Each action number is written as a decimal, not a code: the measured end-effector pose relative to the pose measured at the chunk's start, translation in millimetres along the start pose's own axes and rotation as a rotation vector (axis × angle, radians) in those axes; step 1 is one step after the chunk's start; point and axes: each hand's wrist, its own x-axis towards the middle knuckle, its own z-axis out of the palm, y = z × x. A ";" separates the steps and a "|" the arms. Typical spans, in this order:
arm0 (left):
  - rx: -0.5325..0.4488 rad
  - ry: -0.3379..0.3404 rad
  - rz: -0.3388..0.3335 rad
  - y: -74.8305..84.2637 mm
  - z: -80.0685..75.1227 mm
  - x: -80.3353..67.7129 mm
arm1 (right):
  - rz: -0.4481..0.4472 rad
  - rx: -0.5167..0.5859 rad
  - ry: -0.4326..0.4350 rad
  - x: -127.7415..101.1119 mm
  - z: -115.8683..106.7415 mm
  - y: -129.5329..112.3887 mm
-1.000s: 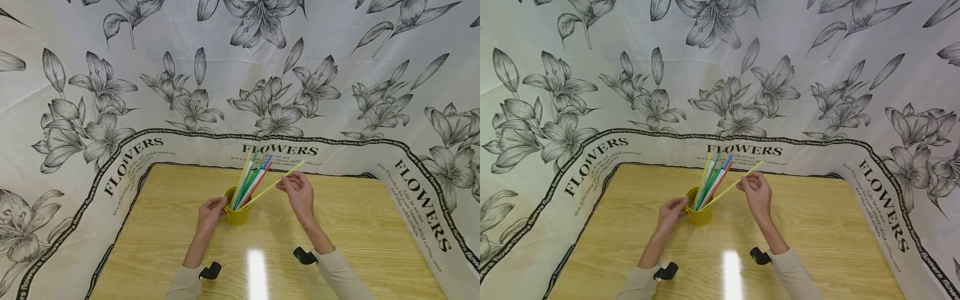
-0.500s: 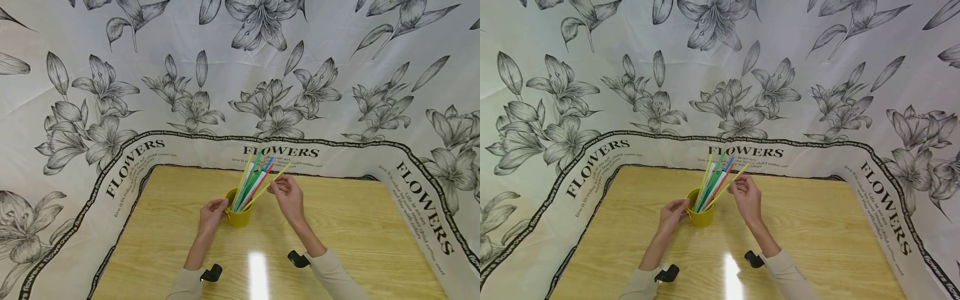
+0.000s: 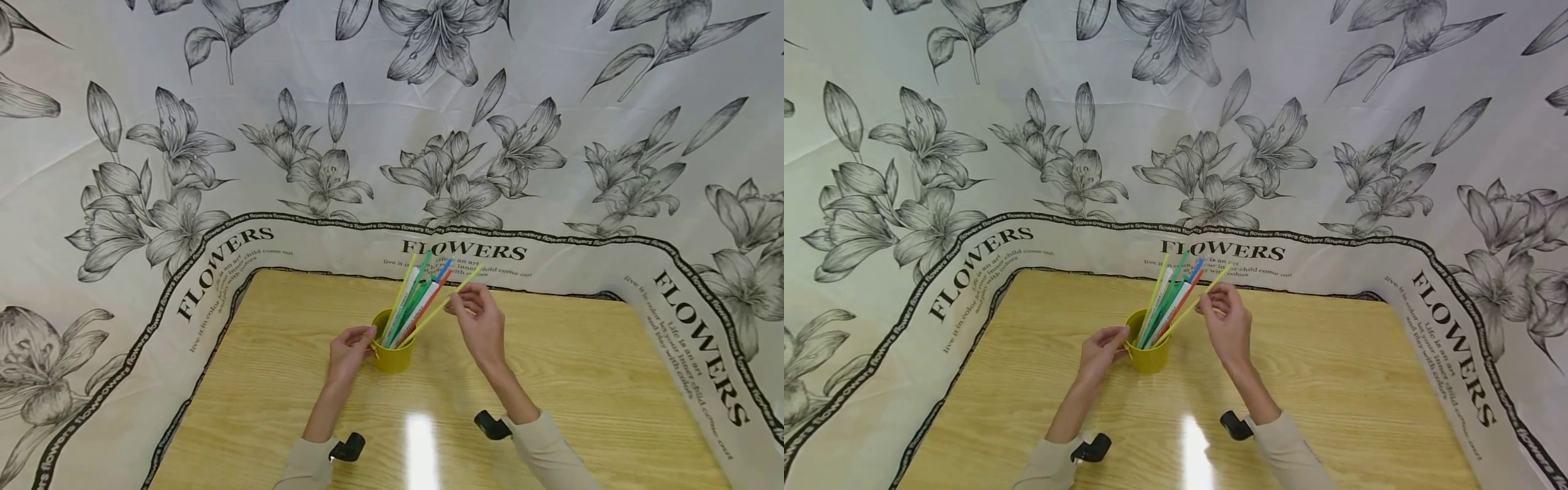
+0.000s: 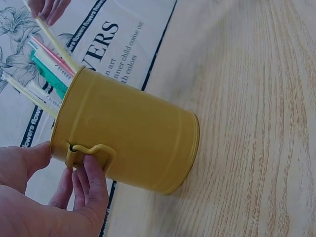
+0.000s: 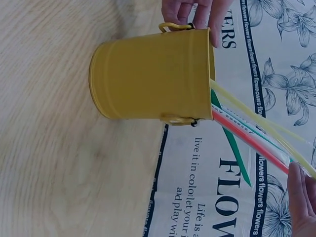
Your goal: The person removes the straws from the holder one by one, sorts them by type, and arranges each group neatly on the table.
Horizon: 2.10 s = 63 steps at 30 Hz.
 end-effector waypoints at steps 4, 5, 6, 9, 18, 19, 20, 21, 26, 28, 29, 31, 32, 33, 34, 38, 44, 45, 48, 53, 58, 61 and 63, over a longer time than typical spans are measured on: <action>-0.001 0.010 0.009 -1.6 0.7 -0.5 | -0.028 0.022 0.026 2.6 -7.1 -5.2; 0.000 0.013 0.011 -1.1 1.1 -1.2 | -0.031 0.027 0.036 3.4 -8.8 -6.3; 0.000 0.017 0.010 -0.6 1.6 -2.0 | -0.034 0.032 0.046 4.1 -10.5 -7.3; -0.006 0.027 0.008 0.4 2.6 -3.0 | -0.022 0.056 0.086 6.8 -16.1 -8.8; -0.020 0.030 0.012 -0.8 2.7 -1.4 | 0.042 0.190 0.212 13.8 -36.6 -6.9; -0.020 0.029 0.011 -0.7 2.7 -1.5 | 0.051 0.193 0.222 13.6 -38.7 -6.0; -0.019 0.028 0.011 -0.5 2.7 -1.7 | 0.063 0.198 0.227 13.3 -40.7 -4.6; -0.018 0.027 0.010 -0.2 2.8 -1.9 | 0.078 0.197 0.230 12.7 -42.3 -3.0; -0.019 0.018 0.004 0.7 2.5 -2.6 | 0.168 0.184 0.236 6.5 -47.0 7.7; -0.019 0.016 0.002 0.5 2.1 -2.4 | 0.196 0.174 0.232 3.5 -47.8 13.4; -0.017 0.015 0.002 0.3 2.0 -2.4 | 0.208 0.170 0.227 1.9 -47.9 16.3; -0.016 0.015 0.005 0.2 1.9 -2.2 | 0.228 0.161 0.215 -0.9 -47.8 23.1; -0.016 0.014 0.007 0.2 2.0 -2.2 | 0.241 0.153 0.211 -2.3 -47.2 26.4; -0.016 0.014 0.010 0.3 2.1 -2.1 | 0.252 0.143 0.204 -3.7 -46.7 29.8; -0.016 0.015 0.011 0.4 2.2 -2.0 | 0.266 0.135 0.198 -5.1 -46.0 33.1; -0.022 0.014 0.013 0.7 2.1 -1.6 | 0.314 0.068 0.159 -11.0 -41.7 45.1; -0.021 -0.001 0.014 1.6 0.5 -3.2 | 0.363 0.008 0.098 -19.7 -34.7 61.8; -0.017 -0.003 0.013 1.8 0.3 -3.6 | 0.373 0.002 0.090 -21.0 -33.6 64.4; -0.006 -0.007 0.008 2.2 -0.3 -3.9 | 0.396 -0.015 0.063 -25.1 -30.0 71.5; 0.007 -0.008 -0.002 2.5 -0.7 -2.8 | 0.447 -0.035 0.015 -30.2 -25.9 83.9; 0.005 -0.012 -0.005 2.0 -0.7 -2.3 | 0.469 -0.087 -0.008 -34.1 -21.4 95.4; 0.005 -0.012 -0.007 1.2 -0.8 -1.8 | 0.466 -0.131 -0.013 -36.6 -18.3 99.7; 0.005 -0.014 -0.004 1.0 -1.0 -2.0 | 0.467 -0.151 -0.012 -38.0 -16.4 102.2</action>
